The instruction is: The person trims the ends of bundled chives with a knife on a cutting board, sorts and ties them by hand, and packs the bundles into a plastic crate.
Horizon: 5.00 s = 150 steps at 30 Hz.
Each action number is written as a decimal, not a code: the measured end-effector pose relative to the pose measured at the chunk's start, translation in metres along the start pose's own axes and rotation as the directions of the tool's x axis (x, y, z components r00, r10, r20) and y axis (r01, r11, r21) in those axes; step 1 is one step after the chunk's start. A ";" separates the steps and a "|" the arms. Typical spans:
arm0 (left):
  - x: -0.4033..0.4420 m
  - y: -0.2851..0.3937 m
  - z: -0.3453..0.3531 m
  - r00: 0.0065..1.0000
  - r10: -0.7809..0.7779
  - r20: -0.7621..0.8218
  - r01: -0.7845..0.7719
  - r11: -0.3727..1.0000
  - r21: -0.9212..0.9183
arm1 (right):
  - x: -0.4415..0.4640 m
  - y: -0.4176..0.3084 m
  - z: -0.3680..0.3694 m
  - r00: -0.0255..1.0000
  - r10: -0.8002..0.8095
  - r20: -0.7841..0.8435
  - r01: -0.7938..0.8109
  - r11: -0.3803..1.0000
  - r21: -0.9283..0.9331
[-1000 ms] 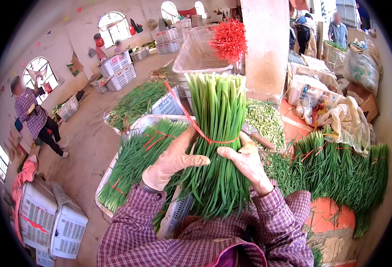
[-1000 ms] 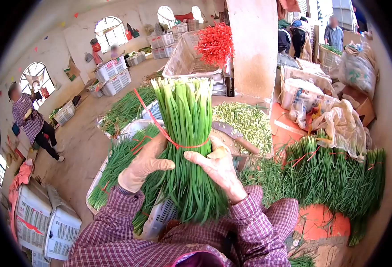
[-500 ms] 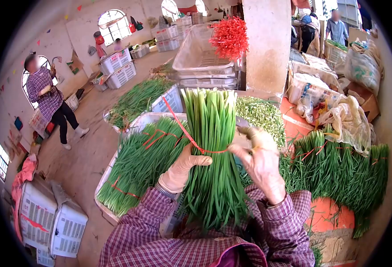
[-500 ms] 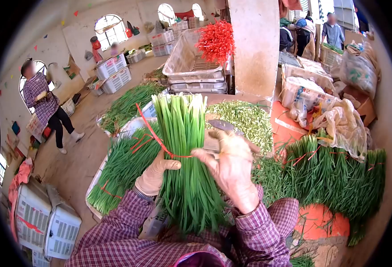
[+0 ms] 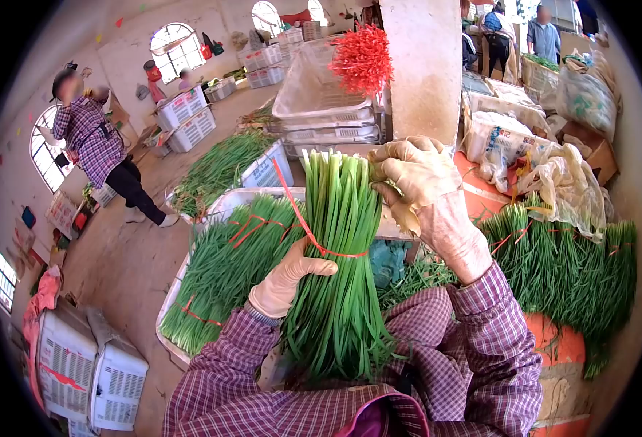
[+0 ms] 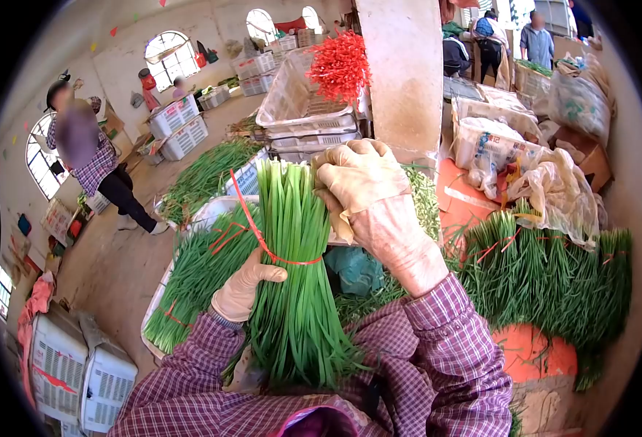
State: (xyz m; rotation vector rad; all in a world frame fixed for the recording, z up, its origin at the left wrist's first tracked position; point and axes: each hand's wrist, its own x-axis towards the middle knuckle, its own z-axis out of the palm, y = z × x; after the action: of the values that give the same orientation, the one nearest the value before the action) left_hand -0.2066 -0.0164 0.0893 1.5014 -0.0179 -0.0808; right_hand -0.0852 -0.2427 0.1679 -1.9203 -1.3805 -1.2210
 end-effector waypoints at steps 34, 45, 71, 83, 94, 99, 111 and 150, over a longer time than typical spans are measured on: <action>-0.024 -0.014 0.030 0.966 0.150 -0.209 -0.118 0.981 0.156 | -0.019 0.014 -0.035 0.894 0.448 0.014 -0.435 0.860 0.266; -0.030 -0.012 0.051 0.948 0.181 -0.261 -0.138 0.975 0.177 | 0.003 -0.035 0.021 0.918 0.324 0.228 -0.352 0.931 0.098; -0.028 -0.034 0.042 0.931 0.249 -0.265 -0.070 0.838 0.541 | 0.018 -0.004 0.024 0.880 0.115 0.460 -0.253 0.935 0.249; -0.011 -0.093 0.029 0.942 0.197 -0.272 -0.006 0.819 0.574 | -0.002 -0.016 0.029 0.946 0.038 0.323 -0.057 0.997 0.050; -0.013 -0.080 0.038 0.963 0.143 -0.226 -0.004 0.853 0.522 | 0.004 -0.006 0.029 0.953 0.107 0.284 -0.079 0.991 -0.109; -0.028 -0.040 0.046 0.980 -0.025 -0.200 0.121 0.865 0.486 | 0.017 0.054 -0.008 0.960 0.250 -0.129 -0.278 0.912 -0.300; -0.039 -0.037 -0.003 0.945 0.181 -0.273 -0.219 0.969 -0.113 | -0.169 0.241 -0.176 0.660 0.732 -0.167 -0.599 0.379 -0.705; 0.039 -0.033 0.057 0.774 0.565 -0.287 -0.610 0.786 -0.098 | -0.075 -0.110 0.057 0.724 0.689 0.040 -0.654 0.666 0.359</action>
State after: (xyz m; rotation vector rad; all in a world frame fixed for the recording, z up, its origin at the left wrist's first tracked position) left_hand -0.1731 -0.0777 0.0585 1.2474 -0.2804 0.6034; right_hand -0.1709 -0.1934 0.0621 -1.8147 -0.6407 -0.6304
